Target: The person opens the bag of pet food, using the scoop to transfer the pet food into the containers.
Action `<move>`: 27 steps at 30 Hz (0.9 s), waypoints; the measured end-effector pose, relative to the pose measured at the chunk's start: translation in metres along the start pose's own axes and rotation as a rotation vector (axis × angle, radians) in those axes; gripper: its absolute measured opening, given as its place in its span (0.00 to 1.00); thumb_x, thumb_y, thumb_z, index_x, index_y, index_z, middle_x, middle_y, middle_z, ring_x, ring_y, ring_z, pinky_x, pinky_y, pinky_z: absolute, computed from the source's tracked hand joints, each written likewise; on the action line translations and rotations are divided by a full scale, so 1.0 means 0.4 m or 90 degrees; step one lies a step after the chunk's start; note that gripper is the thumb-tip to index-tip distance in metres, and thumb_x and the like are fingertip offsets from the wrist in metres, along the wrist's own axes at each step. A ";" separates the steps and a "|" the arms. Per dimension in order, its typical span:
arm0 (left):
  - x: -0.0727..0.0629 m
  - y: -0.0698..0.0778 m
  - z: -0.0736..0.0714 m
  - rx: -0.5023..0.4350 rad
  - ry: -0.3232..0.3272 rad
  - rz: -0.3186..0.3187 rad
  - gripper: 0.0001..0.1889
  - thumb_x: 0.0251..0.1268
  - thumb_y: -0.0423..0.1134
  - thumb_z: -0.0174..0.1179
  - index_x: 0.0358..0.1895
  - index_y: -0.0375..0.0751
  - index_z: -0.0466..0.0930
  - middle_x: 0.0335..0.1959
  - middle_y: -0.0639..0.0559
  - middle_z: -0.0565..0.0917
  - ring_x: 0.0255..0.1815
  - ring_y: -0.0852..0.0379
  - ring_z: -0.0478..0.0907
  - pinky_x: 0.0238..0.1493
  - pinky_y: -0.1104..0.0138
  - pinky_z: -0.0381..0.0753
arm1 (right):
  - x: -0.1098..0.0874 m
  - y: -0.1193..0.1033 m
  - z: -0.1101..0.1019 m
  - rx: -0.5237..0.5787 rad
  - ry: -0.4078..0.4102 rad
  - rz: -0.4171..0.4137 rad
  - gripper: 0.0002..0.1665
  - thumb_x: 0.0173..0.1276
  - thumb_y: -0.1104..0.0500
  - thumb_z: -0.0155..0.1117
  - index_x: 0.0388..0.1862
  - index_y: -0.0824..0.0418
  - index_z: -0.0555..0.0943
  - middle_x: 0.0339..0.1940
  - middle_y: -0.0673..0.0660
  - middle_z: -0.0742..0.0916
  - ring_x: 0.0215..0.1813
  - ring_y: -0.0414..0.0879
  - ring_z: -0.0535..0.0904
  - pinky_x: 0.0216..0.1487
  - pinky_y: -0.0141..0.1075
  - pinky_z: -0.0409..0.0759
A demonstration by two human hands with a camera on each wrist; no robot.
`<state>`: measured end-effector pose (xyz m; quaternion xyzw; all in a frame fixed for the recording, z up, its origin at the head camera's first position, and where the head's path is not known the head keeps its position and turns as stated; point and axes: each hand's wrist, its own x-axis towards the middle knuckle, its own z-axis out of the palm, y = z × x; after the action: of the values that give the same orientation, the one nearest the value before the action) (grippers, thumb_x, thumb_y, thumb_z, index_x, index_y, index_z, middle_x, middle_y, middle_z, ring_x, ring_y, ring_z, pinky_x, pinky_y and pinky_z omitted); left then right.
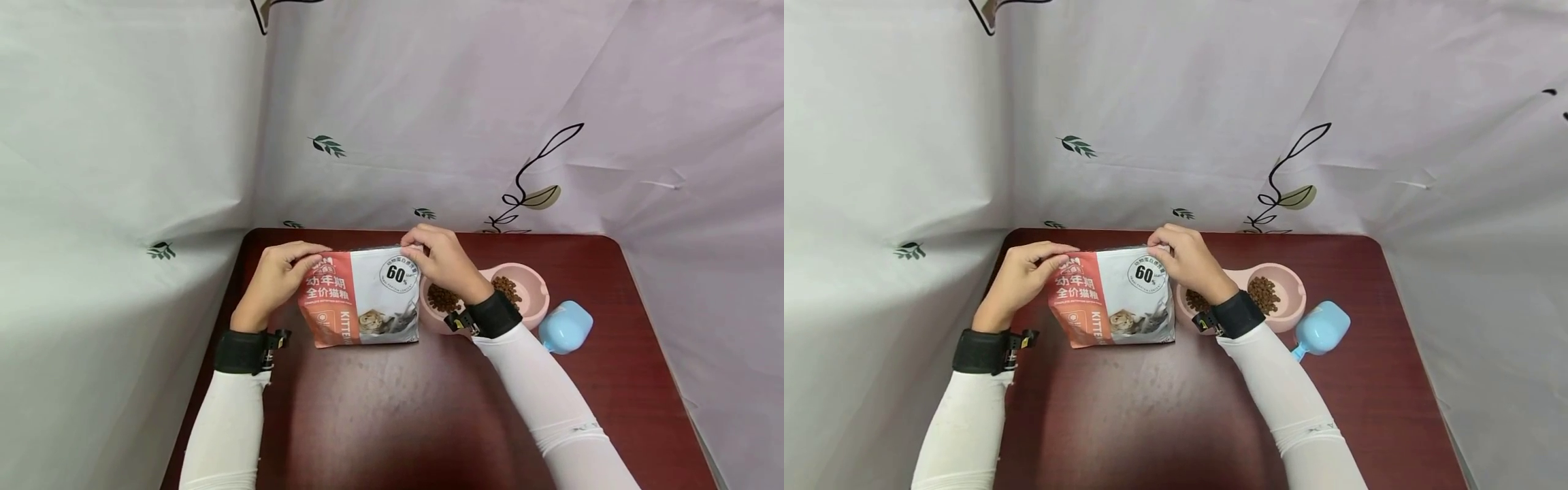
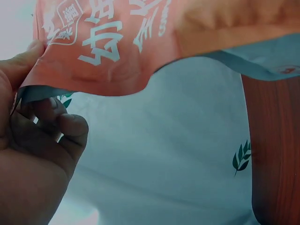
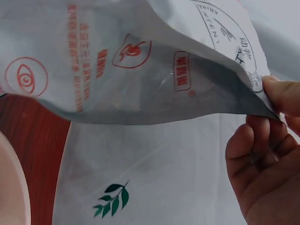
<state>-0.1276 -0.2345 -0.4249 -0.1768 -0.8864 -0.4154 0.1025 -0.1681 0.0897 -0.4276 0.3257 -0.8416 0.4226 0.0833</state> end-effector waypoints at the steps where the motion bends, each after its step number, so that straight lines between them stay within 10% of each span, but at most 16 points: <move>1: 0.000 0.002 0.002 0.003 -0.001 0.001 0.08 0.71 0.32 0.65 0.48 0.42 0.91 0.47 0.47 0.90 0.43 0.57 0.82 0.41 0.76 0.75 | 0.001 -0.001 0.000 -0.005 -0.008 -0.010 0.05 0.74 0.62 0.66 0.41 0.59 0.88 0.32 0.52 0.84 0.30 0.42 0.73 0.34 0.34 0.73; 14: 0.002 0.029 0.016 0.109 0.043 0.064 0.03 0.69 0.31 0.65 0.39 0.37 0.88 0.37 0.46 0.87 0.43 0.48 0.77 0.47 0.54 0.72 | 0.016 -0.026 0.002 -0.061 -0.043 -0.032 0.07 0.74 0.64 0.59 0.42 0.62 0.85 0.37 0.54 0.82 0.38 0.45 0.76 0.41 0.38 0.76; 27: 0.021 0.056 0.046 0.177 0.068 0.136 0.06 0.62 0.38 0.74 0.39 0.42 0.90 0.33 0.48 0.87 0.37 0.48 0.74 0.39 0.55 0.64 | 0.024 -0.052 0.014 -0.128 -0.080 -0.046 0.13 0.74 0.51 0.68 0.51 0.55 0.88 0.44 0.50 0.86 0.47 0.45 0.79 0.48 0.40 0.79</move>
<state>-0.1269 -0.2051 -0.4184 -0.2319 -0.9048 -0.2841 0.2163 -0.1620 0.0718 -0.4132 0.3717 -0.8711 0.3115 0.0776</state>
